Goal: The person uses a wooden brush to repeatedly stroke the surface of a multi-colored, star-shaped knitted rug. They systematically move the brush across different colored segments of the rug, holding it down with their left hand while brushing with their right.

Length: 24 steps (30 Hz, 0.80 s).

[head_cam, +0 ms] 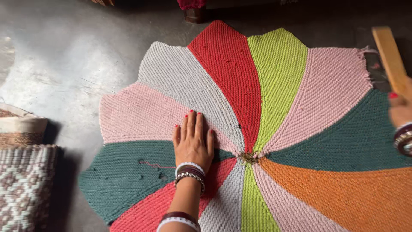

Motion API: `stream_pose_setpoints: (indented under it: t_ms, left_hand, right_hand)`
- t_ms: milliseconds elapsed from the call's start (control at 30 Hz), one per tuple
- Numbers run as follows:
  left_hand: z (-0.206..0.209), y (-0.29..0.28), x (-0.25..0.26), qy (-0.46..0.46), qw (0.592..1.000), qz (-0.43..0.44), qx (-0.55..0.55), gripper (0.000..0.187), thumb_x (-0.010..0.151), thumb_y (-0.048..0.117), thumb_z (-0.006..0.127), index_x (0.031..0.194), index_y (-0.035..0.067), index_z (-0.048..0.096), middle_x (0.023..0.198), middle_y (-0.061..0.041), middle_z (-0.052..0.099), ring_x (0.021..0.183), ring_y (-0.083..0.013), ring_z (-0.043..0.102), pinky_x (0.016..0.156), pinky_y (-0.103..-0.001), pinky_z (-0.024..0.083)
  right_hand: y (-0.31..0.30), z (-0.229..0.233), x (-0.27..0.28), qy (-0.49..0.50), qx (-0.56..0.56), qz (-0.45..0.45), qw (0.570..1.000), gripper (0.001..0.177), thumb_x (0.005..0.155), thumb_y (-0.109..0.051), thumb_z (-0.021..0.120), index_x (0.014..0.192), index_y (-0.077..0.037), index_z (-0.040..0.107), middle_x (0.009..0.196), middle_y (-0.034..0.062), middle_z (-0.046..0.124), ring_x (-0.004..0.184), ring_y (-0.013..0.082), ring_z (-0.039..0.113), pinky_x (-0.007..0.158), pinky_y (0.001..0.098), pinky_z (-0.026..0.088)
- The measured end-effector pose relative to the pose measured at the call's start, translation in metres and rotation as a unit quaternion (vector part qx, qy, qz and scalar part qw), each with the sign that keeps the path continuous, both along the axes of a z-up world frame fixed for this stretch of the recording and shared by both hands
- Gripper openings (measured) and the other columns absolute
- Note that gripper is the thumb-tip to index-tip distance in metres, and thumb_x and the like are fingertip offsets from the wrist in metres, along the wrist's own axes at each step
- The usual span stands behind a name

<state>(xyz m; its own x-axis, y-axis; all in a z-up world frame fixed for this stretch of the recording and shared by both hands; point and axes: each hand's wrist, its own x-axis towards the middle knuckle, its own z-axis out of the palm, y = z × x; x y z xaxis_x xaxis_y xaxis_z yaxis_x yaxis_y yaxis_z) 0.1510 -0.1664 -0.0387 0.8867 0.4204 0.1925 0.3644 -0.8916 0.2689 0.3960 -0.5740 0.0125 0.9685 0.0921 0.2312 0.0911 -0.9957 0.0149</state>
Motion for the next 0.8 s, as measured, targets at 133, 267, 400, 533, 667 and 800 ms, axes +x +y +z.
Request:
stream_pose_setpoints:
  t_ms: [133,267,400,533,667,800]
  left_hand:
    - [-0.002,0.000,0.000,-0.010,1.000,-0.011,0.016,0.064,0.101,0.043,0.039,0.155,0.009,0.035,0.164,-0.012,0.030,0.151,-0.0276,0.027,0.121,-0.046,0.013]
    - [0.000,0.001,0.001,-0.002,1.000,-0.004,0.008,0.063,0.102,0.044,0.039,0.155,0.010,0.036,0.164,-0.011,0.030,0.151,-0.0274,0.027,0.122,-0.046,0.013]
    - [-0.001,0.000,-0.001,-0.007,1.000,-0.008,0.017,0.063,0.102,0.043,0.039,0.155,0.011,0.036,0.164,-0.011,0.030,0.151,-0.0273,0.027,0.122,-0.046,0.013]
    - [-0.002,0.000,-0.001,-0.001,1.000,-0.006,0.012,0.062,0.102,0.044,0.039,0.155,0.012,0.037,0.164,-0.009,0.031,0.151,-0.0259,0.027,0.122,-0.046,0.013]
    - [-0.002,0.000,0.000,-0.009,1.000,-0.005,0.019,0.062,0.102,0.043,0.039,0.154,0.010,0.037,0.164,-0.011,0.031,0.151,-0.0268,0.027,0.122,-0.046,0.014]
    - [-0.002,-0.001,-0.001,-0.012,1.000,-0.005,0.020,0.062,0.102,0.043,0.040,0.154,0.010,0.038,0.163,-0.011,0.032,0.150,-0.0270,0.028,0.122,-0.047,0.014]
  right_hand:
    - [0.046,-0.009,-0.062,-0.006,0.075,0.187,0.980,0.032,0.101,-0.026,0.055,0.125,-0.008,0.067,0.071,0.0103,0.061,0.055,0.0252,0.057,0.050,0.0414,0.050]
    - [0.085,-0.029,-0.115,0.043,0.045,0.468,0.882,0.027,0.099,-0.028,0.051,0.105,-0.007,0.067,0.067,0.0059,0.059,0.043,0.0156,0.053,0.031,0.0303,0.044]
    - [0.074,-0.019,-0.062,0.094,-0.143,0.282,0.944,0.030,0.109,-0.035,0.046,0.107,-0.015,0.068,0.071,0.0023,0.062,0.044,0.0127,0.054,0.035,0.0276,0.043]
    - [0.064,-0.005,-0.016,0.054,0.022,0.125,0.991,0.038,0.107,-0.025,0.053,0.144,-0.018,0.060,0.077,0.0147,0.069,0.053,0.0223,0.060,0.046,0.0376,0.051]
    - [0.096,-0.018,-0.039,0.022,0.163,0.198,0.966,0.040,0.106,-0.025,0.056,0.145,-0.018,0.059,0.082,0.0155,0.070,0.064,0.0263,0.063,0.055,0.0425,0.055]
    - [0.132,-0.031,-0.079,0.089,0.045,0.385,0.918,0.036,0.100,-0.031,0.053,0.136,-0.026,0.056,0.076,0.0088,0.065,0.050,0.0195,0.059,0.040,0.0329,0.052]
